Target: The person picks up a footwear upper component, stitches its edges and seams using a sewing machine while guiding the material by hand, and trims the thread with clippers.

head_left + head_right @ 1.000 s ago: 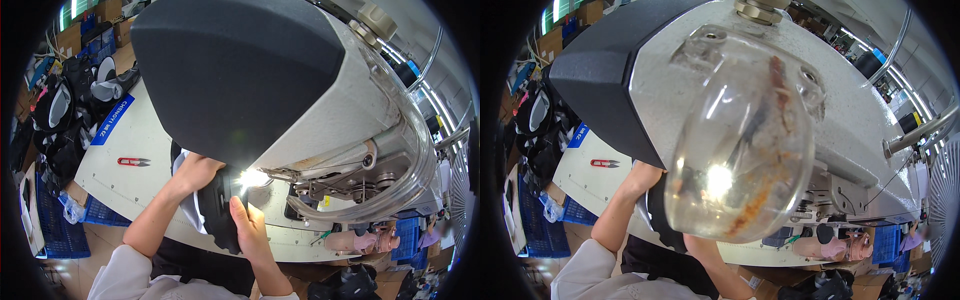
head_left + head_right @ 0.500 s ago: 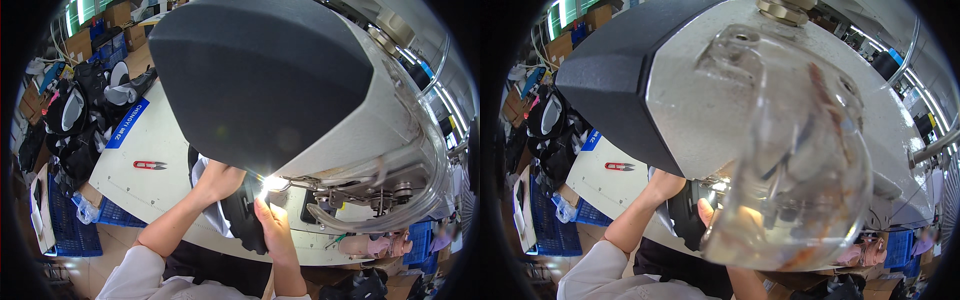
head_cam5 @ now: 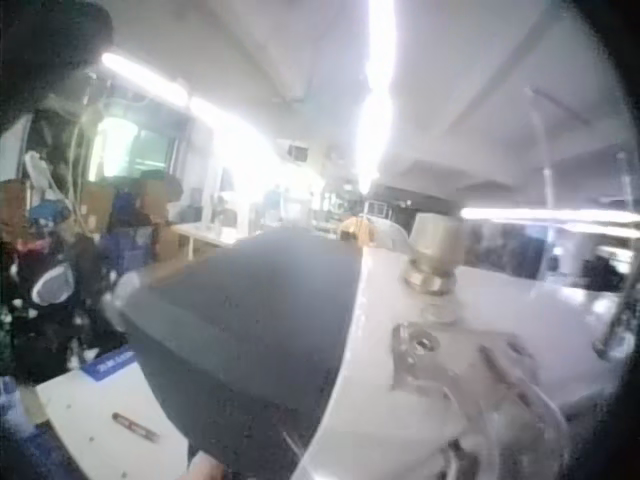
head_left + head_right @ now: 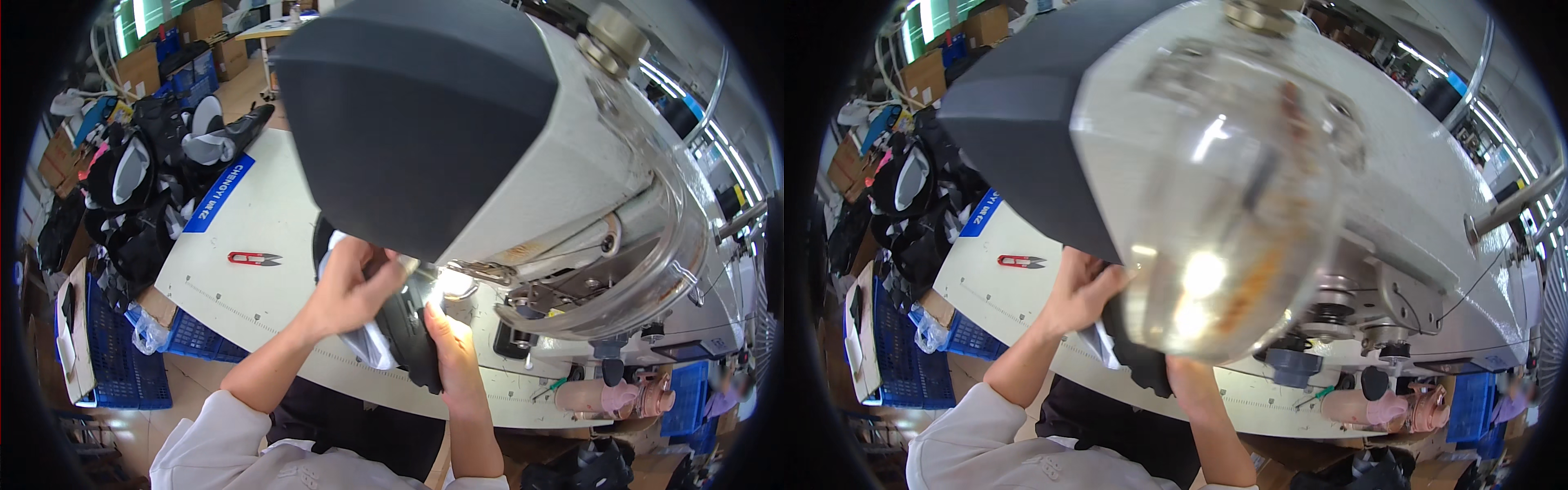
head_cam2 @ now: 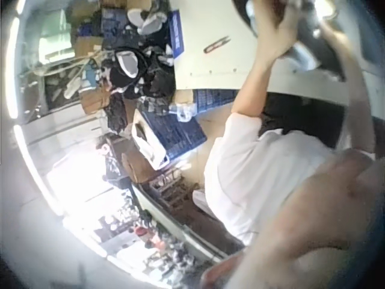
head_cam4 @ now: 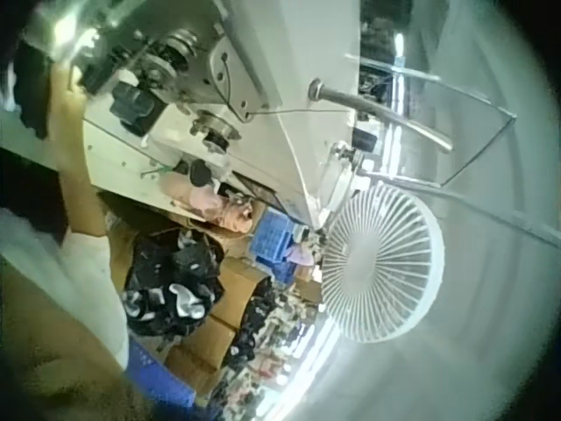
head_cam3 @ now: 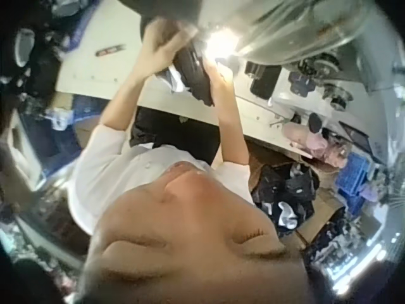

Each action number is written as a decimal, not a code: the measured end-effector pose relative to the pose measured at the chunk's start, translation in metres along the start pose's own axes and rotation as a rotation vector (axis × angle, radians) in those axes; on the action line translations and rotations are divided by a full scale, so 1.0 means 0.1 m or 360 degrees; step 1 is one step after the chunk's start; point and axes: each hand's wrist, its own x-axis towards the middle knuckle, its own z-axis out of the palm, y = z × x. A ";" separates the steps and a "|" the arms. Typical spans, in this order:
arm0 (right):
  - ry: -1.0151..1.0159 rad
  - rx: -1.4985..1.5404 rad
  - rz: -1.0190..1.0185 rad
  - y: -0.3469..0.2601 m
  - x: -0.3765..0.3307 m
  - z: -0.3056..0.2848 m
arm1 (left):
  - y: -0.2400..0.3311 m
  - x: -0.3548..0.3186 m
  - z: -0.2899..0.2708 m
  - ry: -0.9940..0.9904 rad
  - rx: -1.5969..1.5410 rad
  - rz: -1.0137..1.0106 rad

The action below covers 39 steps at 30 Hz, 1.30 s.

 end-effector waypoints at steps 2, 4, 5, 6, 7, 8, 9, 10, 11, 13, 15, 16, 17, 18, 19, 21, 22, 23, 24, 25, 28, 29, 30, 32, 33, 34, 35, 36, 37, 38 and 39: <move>-0.0152 0.0206 0.0018 -0.02 -0.01 0.02 | 0.07 -0.16 -0.05 -0.0068 0.0161 0.0165; -0.0169 0.0357 -0.0026 -0.03 -0.05 0.05 | 0.11 -0.21 -0.16 -0.0210 0.0651 0.0582; -0.0169 0.0291 0.0000 -0.05 -0.05 0.06 | 0.12 -0.24 -0.16 -0.0217 0.0687 0.0624; -0.0185 0.0241 -0.0043 -0.06 -0.06 0.07 | 0.13 -0.27 -0.19 -0.0305 0.0775 0.0652; -0.0169 0.0208 -0.0099 -0.07 -0.06 0.08 | 0.13 -0.29 -0.19 -0.0325 0.0802 0.0704; -0.0198 0.0201 -0.0089 -0.08 -0.05 0.08 | 0.12 -0.30 -0.20 -0.0374 0.0863 0.0722; -0.0180 0.0183 -0.0106 -0.09 -0.07 0.09 | 0.12 -0.30 -0.21 -0.0360 0.0842 0.0726; -0.0139 0.0181 -0.0144 -0.09 -0.07 0.10 | 0.11 -0.30 -0.21 -0.0384 0.0834 0.0776; -0.0140 0.0172 -0.0111 -0.10 -0.08 0.09 | 0.10 -0.31 -0.23 -0.0439 0.0852 0.0802; -0.0141 0.0158 -0.0126 -0.09 -0.10 0.08 | 0.09 -0.32 -0.25 -0.0490 0.0843 0.0833; -0.0197 0.0122 -0.0214 -0.08 -0.09 0.05 | 0.08 -0.34 -0.28 -0.0538 0.0884 0.0863; -0.0240 0.0113 -0.0198 -0.07 -0.08 0.04 | 0.08 -0.34 -0.29 -0.0556 0.0881 0.0884; -0.0243 0.0149 -0.0169 -0.07 -0.08 0.03 | 0.08 -0.35 -0.29 -0.0606 0.0899 0.0877; -0.0247 0.0206 -0.0167 -0.06 -0.07 0.03 | 0.08 -0.36 -0.30 -0.0575 0.0875 0.0902; -0.0297 0.0204 -0.0108 -0.05 -0.06 0.02 | 0.08 -0.36 -0.30 -0.0582 0.0901 0.0937; -0.0303 0.0259 -0.0107 -0.04 -0.04 0.02 | 0.07 -0.36 -0.31 -0.0594 0.0920 0.0972; -0.0296 0.0288 -0.0105 -0.04 -0.04 0.02 | 0.07 -0.36 -0.31 -0.0599 0.0921 0.0989; -0.0315 0.0307 -0.0100 -0.04 -0.05 0.01 | 0.06 -0.36 -0.30 -0.0641 0.0943 0.0972; -0.0338 0.0367 -0.0068 -0.05 -0.05 -0.01 | 0.06 -0.36 -0.30 -0.0598 0.0913 0.1006; -0.0358 0.0425 -0.0037 -0.06 -0.06 -0.02 | 0.05 -0.35 -0.29 -0.0601 0.0888 0.1006; -0.0403 0.0823 0.0032 -0.06 -0.09 -0.05 | 0.05 -0.30 -0.26 -0.0537 0.0832 0.0985; -0.0376 0.0697 0.0014 -0.06 -0.08 -0.06 | 0.06 -0.28 -0.25 -0.0521 0.0837 0.0926; -0.0305 0.0610 0.0044 -0.04 -0.08 -0.05 | 0.07 -0.25 -0.26 -0.0483 0.0793 0.0952; -0.0604 0.0780 0.0009 -0.01 -0.04 -0.02 | 0.08 -0.18 -0.30 -0.0350 0.0815 0.1061; -0.0083 0.0681 -0.0024 0.06 -0.05 0.05 | 0.09 -0.14 -0.34 -0.0270 0.0840 0.1005; -0.0091 0.0286 -0.0230 0.08 -0.03 0.10 | 0.11 -0.12 -0.42 -0.0082 0.0797 0.0977; -0.0098 -0.0105 -0.0577 0.11 -0.03 0.15 | 0.13 -0.11 -0.50 0.0098 0.0798 0.0893; -0.0019 -0.0457 -0.0854 0.12 -0.01 0.22 | 0.17 -0.09 -0.60 0.0244 0.0748 0.0944; -0.0011 -0.0443 -0.0850 0.12 0.01 0.30 | 0.21 -0.11 -0.68 0.0335 0.0445 0.0800; 0.0015 -0.0919 -0.1147 0.12 0.02 0.39 | 0.25 -0.14 -0.75 0.0407 0.0196 0.0696; 0.0062 -0.1394 -0.1413 0.12 0.02 0.49 | 0.32 -0.17 -0.83 0.0483 0.0203 0.0693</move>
